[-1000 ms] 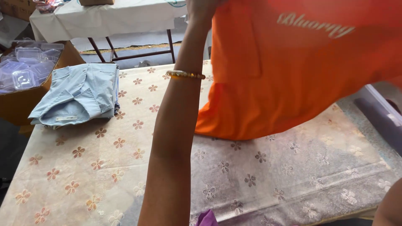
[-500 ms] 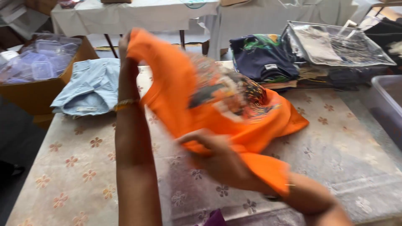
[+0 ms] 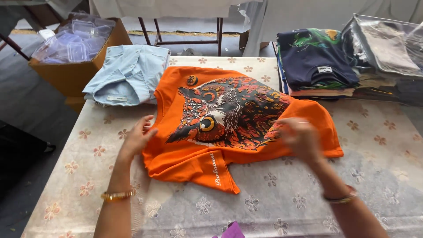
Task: Folding various t-shirts and shirts on a table and sorting them into a bin.
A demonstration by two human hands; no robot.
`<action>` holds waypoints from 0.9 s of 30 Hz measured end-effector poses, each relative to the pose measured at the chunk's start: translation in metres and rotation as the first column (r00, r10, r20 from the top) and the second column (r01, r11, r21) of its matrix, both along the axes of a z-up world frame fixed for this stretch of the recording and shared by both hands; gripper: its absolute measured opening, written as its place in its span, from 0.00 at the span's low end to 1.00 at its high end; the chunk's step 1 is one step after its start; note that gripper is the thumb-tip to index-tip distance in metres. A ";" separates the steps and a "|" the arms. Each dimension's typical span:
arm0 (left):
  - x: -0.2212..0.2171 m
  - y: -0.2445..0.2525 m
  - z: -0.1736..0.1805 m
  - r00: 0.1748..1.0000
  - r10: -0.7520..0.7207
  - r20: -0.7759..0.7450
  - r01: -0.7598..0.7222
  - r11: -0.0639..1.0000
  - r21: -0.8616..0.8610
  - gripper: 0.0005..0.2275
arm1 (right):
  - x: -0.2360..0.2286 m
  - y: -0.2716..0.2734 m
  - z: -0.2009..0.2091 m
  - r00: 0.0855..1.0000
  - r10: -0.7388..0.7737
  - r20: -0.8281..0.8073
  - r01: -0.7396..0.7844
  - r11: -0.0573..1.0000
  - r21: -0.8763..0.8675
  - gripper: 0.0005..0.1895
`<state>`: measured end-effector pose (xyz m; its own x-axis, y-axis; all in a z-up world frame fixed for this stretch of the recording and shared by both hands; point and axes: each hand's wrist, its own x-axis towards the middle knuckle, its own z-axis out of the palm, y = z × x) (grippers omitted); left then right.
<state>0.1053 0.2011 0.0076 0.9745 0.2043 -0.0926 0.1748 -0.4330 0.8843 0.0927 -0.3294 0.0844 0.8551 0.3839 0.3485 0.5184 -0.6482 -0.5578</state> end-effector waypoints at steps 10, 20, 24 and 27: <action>-0.084 -0.156 0.054 0.626 -0.780 0.008 0.634 0.515 0.578 0.43 | 0.025 -0.186 -0.108 0.801 -0.598 -0.041 0.554 0.765 -0.329 0.42; -0.097 -0.150 0.059 0.527 -0.735 0.428 0.444 0.667 0.598 0.09 | -0.018 -0.186 -0.036 0.883 -0.458 -0.101 0.442 0.742 0.504 0.17; -0.127 -0.107 0.068 0.640 -0.730 0.240 0.687 0.684 0.246 0.08 | 0.022 -0.439 -0.223 0.913 -0.335 -0.231 0.399 0.847 0.351 0.06; -0.152 -0.097 0.082 0.676 -0.734 0.056 0.729 0.678 0.092 0.09 | -0.006 -0.499 -0.262 0.858 -0.252 -0.448 0.379 0.899 0.220 0.09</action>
